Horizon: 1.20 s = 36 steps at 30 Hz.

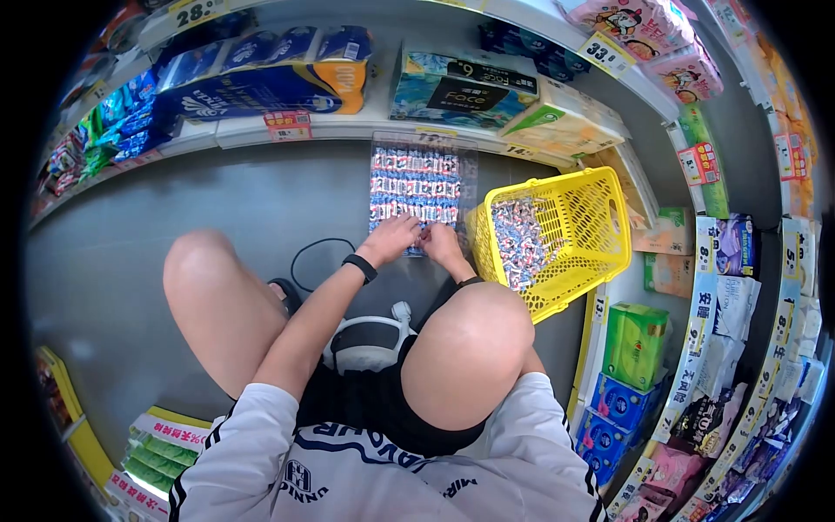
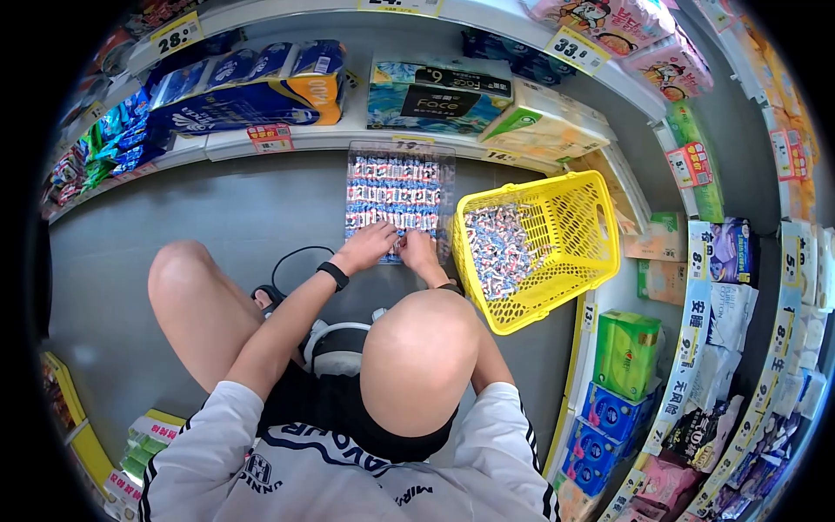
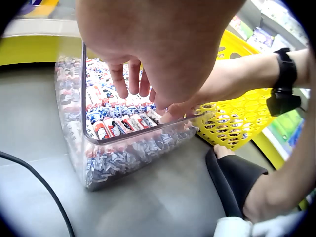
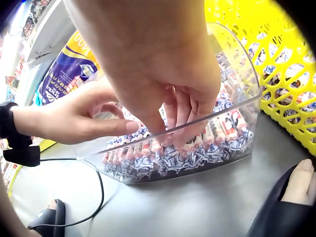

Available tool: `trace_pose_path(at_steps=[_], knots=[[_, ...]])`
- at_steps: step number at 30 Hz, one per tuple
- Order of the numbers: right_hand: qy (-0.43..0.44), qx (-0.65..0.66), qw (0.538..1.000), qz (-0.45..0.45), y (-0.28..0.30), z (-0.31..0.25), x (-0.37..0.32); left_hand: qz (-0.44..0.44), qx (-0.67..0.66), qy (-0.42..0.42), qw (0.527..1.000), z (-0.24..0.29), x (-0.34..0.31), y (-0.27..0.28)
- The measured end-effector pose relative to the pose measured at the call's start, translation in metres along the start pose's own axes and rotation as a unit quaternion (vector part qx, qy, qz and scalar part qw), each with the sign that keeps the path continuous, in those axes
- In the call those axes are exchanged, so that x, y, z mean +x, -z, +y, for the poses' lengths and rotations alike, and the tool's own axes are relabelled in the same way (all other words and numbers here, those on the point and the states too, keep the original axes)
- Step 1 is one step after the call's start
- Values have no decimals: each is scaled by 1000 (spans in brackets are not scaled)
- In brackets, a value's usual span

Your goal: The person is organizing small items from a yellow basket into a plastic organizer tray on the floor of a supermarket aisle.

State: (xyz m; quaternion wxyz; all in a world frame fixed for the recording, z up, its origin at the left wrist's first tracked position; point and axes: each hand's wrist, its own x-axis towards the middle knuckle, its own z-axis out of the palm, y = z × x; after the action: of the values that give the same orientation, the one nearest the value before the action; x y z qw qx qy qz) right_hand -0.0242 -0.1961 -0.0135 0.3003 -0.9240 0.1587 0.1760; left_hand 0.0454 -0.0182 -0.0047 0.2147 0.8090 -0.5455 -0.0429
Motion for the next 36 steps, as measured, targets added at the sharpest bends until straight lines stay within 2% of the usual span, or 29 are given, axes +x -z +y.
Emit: trace_pose_path(at_steps=[5, 8, 12, 21, 24, 27, 29, 36], knots=[[-11, -2, 1000, 22, -2, -4, 1, -104, -11, -3, 994, 4, -4, -1], [-23, 24, 999, 27, -3, -1, 0, -80, -6, -15, 997, 1, -11, -10], [-12, -3, 999, 37, -5, -1, -2, -97, 27, -23, 995, 2, -11, -6], [-44, 57, 997, -10, -14, 7, 4, -94, 40, -25, 994, 5, -12, -4], [-56, -13, 998, 22, -8, -3, -1, -99, 35, -13, 994, 7, -11, 1], [-32, 6, 999, 28, -11, 2, 0, -106, 37, -10, 994, 7, -12, 2], [-29, 67, 997, 21, -9, 2, -3, -121, 47, -11, 992, 5, -12, -3], [-21, 84, 996, 26, -11, 1, -5, -112, 49, -7, 992, 6, -13, -4]])
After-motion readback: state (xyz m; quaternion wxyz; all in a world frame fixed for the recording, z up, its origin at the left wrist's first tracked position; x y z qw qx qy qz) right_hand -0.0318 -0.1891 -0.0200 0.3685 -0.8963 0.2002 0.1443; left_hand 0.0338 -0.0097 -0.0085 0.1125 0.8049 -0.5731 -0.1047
